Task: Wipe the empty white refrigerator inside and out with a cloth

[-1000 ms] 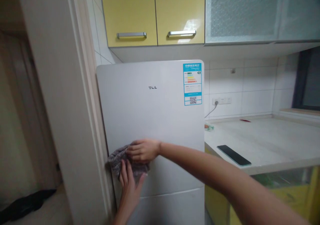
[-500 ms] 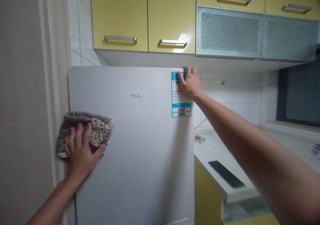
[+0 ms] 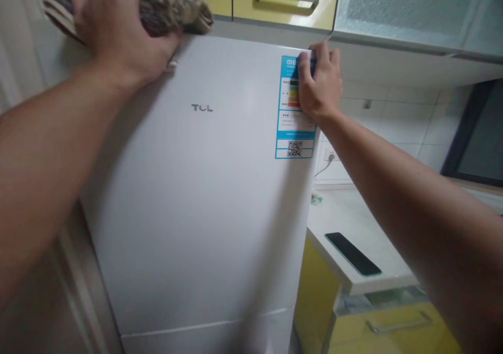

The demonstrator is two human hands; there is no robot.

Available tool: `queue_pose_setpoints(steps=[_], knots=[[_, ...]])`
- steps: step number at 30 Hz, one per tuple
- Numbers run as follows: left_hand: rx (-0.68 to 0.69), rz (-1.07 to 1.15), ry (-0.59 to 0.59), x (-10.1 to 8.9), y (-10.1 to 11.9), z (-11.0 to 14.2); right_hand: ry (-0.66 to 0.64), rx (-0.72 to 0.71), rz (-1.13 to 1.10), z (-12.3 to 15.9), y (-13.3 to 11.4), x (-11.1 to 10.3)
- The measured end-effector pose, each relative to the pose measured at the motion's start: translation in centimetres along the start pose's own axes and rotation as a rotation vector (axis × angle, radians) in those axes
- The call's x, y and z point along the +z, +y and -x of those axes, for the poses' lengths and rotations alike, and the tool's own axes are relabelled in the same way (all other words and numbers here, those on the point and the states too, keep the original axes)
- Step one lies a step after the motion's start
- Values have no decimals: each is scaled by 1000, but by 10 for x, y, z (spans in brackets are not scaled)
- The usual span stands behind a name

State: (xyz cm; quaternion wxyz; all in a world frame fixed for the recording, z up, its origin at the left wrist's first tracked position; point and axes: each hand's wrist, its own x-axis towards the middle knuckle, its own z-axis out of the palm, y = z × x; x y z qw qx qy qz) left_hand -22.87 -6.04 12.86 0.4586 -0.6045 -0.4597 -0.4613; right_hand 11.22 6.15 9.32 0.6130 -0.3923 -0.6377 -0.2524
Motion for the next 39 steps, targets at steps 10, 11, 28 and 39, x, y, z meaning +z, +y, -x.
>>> queue_pose_setpoints(steps=[10, 11, 28, 39], knots=[[271, -38, -8, 52, 65, 165, -61, -54, 187, -10, 12, 3], [266, -61, 69, 55, 56, 193, -47, -55, 164, -11, 14, 5], [-436, -26, -358, 4, 7, 536, -104, 110, 22, -11, -14, -14], [-284, 94, 129, 12, -6, 235, 84, -83, 224, 83, -8, 9]])
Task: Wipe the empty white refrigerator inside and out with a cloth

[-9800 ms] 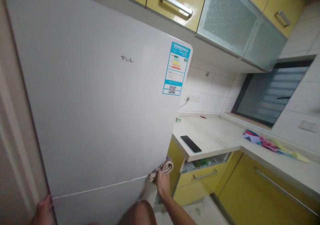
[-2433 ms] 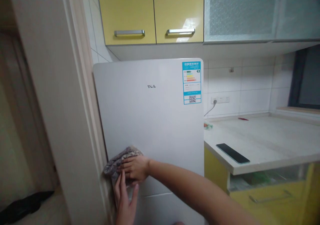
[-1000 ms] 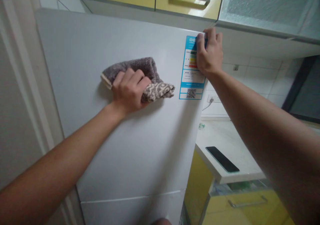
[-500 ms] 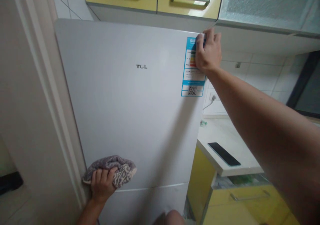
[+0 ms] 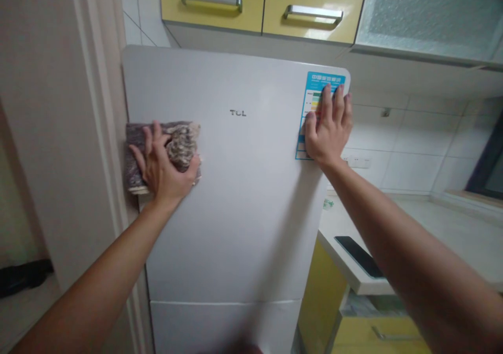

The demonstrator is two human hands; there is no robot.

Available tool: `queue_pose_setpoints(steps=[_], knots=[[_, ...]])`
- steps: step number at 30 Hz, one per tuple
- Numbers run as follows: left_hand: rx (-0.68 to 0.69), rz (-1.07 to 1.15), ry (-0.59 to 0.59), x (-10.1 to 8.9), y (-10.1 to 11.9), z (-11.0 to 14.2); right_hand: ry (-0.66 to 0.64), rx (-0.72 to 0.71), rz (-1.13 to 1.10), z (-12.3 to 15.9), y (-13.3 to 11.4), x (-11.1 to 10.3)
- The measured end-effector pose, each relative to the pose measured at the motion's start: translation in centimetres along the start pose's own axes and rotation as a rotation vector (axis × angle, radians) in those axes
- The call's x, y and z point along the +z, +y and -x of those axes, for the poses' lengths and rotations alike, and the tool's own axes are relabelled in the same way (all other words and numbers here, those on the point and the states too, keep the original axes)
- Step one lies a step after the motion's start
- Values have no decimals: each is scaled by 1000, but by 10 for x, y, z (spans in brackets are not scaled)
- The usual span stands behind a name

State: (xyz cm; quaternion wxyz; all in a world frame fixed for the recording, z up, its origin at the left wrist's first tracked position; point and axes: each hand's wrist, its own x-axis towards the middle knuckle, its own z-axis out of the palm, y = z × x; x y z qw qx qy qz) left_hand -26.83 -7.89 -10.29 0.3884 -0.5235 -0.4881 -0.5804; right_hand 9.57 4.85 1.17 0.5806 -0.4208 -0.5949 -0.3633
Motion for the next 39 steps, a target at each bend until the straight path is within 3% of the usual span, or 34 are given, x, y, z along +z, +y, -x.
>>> queue_pose_setpoints(steps=[3, 6, 8, 10, 15, 19, 23, 25, 27, 30, 33, 36, 39], knots=[[215, 17, -127, 16, 28, -15, -2, -49, 28, 25, 0, 6], [523, 4, -280, 26, 40, -1, -4, -67, 18, 28, 1, 3], [617, -11, -319, 25, 36, 15, -9, -67, -4, 28, 1, -1], [563, -47, -287, 20, 26, 31, -12, -63, -22, 30, 0, -3], [238, -134, -185, 0, -15, 85, -23, -59, -17, 63, -4, -5], [58, -159, -117, -14, -51, 166, -23, -117, -17, 117, -8, -6], [-42, -145, -167, -26, -77, 262, -40, -176, -17, 161, -9, -7], [-141, -120, -180, -30, -79, 295, -44, -164, -30, 168, -9, -7], [-249, -95, -173, -32, -72, 309, -54, -153, -44, 169, -9, -7], [-365, -79, -142, -28, -55, 303, -56, -149, -29, 167, -9, -7], [-407, -80, -83, -18, -40, 275, -46, -151, -12, 166, -9, -8], [-394, -86, 2, -4, -26, 229, -61, -151, -13, 166, -10, -8], [-293, -73, 95, 12, -7, 158, -63, -150, -21, 168, -10, -8]])
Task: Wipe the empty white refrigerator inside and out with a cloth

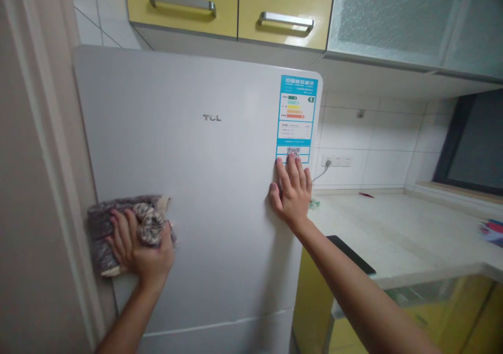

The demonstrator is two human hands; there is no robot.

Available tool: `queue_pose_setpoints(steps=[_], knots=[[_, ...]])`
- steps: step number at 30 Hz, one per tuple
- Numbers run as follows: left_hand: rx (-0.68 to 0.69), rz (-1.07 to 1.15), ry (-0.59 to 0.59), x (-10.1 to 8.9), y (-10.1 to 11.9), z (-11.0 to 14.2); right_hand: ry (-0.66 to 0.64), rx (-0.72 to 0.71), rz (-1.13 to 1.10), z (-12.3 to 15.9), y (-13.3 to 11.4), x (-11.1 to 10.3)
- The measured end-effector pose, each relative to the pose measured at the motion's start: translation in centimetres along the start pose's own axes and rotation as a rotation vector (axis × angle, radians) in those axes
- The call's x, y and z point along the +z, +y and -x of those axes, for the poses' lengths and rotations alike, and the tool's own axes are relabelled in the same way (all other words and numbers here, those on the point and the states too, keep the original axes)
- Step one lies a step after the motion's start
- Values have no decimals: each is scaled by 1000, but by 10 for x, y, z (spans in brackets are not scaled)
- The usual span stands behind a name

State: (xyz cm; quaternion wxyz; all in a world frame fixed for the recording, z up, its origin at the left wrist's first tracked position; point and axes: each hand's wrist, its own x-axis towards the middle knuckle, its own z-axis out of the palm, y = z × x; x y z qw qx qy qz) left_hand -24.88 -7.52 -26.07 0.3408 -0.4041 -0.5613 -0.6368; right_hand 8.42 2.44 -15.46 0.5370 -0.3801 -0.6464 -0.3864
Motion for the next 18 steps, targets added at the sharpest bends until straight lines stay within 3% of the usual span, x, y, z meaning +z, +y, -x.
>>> queue_pose_setpoints(steps=[3, 6, 9, 11, 14, 16, 18], knots=[[185, 60, 14, 21, 52, -78, 3, -6, 22, 3, -1, 1], [277, 171, 23, 43, 113, -153, 16, -21, 22, 4, -2, -1], [488, 235, -126, 64, 175, -196, 29, -22, 2, 7, -5, -2], [664, 258, -226, 76, 211, -198, 4, -4, 1, 15, -10, -1], [976, 259, -415, 88, 245, -164, -36, 29, -24, 46, -21, 6], [1130, 254, -525, 90, 248, -127, -37, 18, -69, 80, -27, 9], [1194, 247, -593, 85, 232, -85, -51, -20, -105, 120, -28, 7]])
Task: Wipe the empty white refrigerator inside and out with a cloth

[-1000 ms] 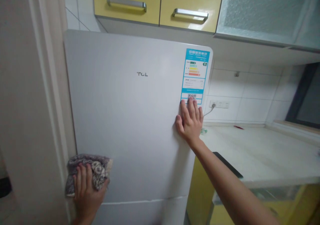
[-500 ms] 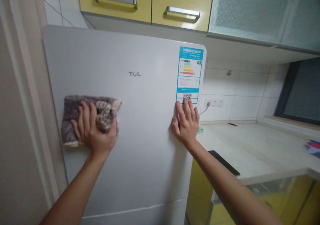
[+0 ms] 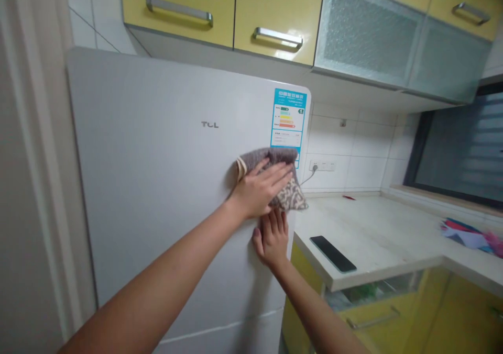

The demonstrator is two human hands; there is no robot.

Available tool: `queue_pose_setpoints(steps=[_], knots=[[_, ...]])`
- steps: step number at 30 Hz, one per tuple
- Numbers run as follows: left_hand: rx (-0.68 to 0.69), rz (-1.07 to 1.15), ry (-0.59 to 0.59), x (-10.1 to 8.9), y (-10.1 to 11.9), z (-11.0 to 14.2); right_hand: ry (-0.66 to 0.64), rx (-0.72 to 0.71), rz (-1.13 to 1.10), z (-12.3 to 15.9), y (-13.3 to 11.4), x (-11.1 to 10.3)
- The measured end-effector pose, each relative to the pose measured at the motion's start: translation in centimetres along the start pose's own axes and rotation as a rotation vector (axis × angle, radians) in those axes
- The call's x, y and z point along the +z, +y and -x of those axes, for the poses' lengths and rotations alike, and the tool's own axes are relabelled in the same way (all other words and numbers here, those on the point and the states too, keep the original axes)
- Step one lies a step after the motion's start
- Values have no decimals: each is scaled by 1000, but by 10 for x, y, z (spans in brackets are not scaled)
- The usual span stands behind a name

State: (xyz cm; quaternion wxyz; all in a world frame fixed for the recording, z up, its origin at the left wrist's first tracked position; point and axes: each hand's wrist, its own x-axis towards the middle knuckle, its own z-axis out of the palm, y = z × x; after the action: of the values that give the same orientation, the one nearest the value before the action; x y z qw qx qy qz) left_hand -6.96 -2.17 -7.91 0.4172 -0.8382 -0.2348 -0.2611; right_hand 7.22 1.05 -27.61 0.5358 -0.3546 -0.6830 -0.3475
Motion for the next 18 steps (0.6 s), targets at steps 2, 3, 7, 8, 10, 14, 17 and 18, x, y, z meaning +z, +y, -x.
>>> queue_pose_setpoints(steps=[2, 3, 7, 8, 10, 14, 17, 18], knots=[[-5, 20, -61, 21, 30, 45, -57, -60, -15, 41, 2, -8], [-23, 30, -99, 31, 45, 74, -97, -104, -20, 60, 5, -14], [-167, 71, -309, 73, 101, 216, -272, -228, 37, 130, 14, -48], [-184, 65, -351, 82, 111, 255, -317, -226, 64, 146, 16, -56], [-195, 72, -430, 94, 123, 329, -394, -214, 99, 170, 22, -72], [-174, 133, -546, 78, 96, 426, -461, -287, 75, 172, 40, -87], [-397, 4, -300, 32, 40, 422, -398, -298, 74, 122, 50, -75], [-537, -58, -183, 13, 18, 404, -358, -277, 85, 100, 50, -67]])
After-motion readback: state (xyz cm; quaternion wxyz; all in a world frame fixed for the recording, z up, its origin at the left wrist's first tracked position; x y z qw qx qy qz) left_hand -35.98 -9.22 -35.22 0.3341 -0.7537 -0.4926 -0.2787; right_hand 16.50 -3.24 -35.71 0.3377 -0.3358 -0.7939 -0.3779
